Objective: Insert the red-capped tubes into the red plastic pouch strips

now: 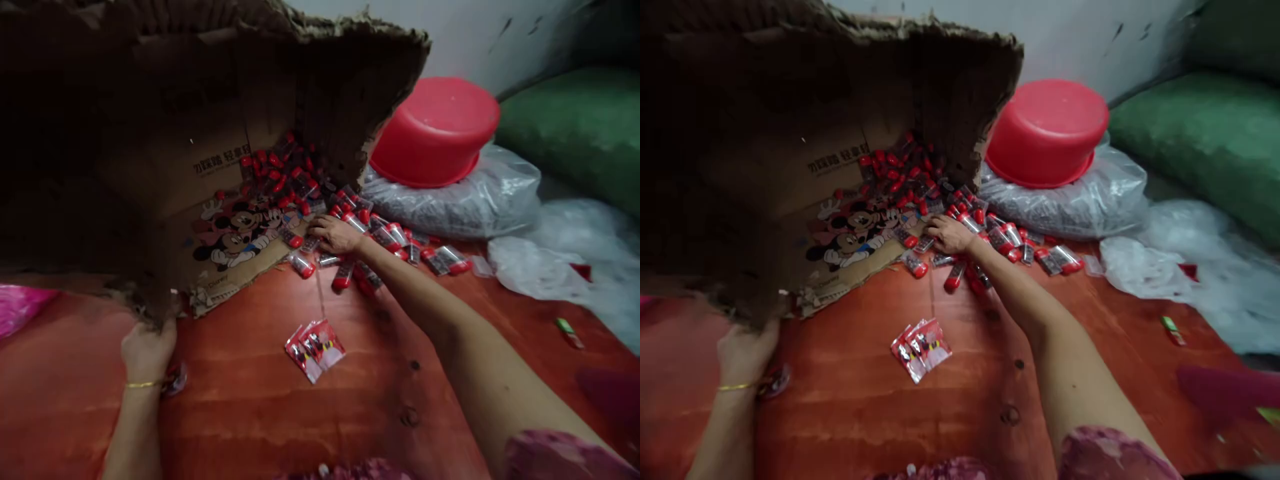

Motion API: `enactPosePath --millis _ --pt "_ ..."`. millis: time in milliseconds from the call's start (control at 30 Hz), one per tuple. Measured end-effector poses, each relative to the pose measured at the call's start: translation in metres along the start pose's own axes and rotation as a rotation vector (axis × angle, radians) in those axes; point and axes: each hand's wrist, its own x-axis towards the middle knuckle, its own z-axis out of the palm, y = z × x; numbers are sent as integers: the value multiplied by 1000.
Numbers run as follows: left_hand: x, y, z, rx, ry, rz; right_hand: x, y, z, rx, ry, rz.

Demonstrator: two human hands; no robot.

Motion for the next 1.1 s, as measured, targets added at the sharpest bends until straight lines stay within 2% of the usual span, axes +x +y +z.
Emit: enactPosePath --millis 67,100,200,267,300,367,433,500,567,633,767,867,967,1100 --pt "-14 14 -10 143 -56 -97 -24 -3 -1 -3 -10 -19" --pt "-24 21 -14 184 -32 -58 -35 -5 -1 -3 -18 -24" --pt "-60 41 -18 175 294 233 -65 -13 -2 7 -18 -12" --pt "-90 57 -6 86 397 483 -82 -19 -1 5 -6 16" --pt "-107 66 5 77 331 591 -89 -22 0 -1 3 32" --pt "-139 86 31 56 219 713 -103 -28 2 -16 15 62" --pt "-165 103 59 47 5 859 -115 -37 3 -33 30 112" --pt "-180 113 82 72 -166 952 -127 -50 3 -57 90 214" --pt "-182 112 95 113 -262 1020 -138 -68 2 -67 204 335" --pt "-177 103 98 142 -286 1054 -148 -94 1 -32 332 404" --pt "-166 82 88 145 -326 1023 -163 -153 5 108 477 351" --pt "-164 80 82 119 -362 959 -165 -187 12 189 532 330" --pt "-164 85 83 74 -362 896 -162 -204 17 259 587 362" --pt "-163 90 84 -50 -384 795 -160 -212 17 414 653 441"
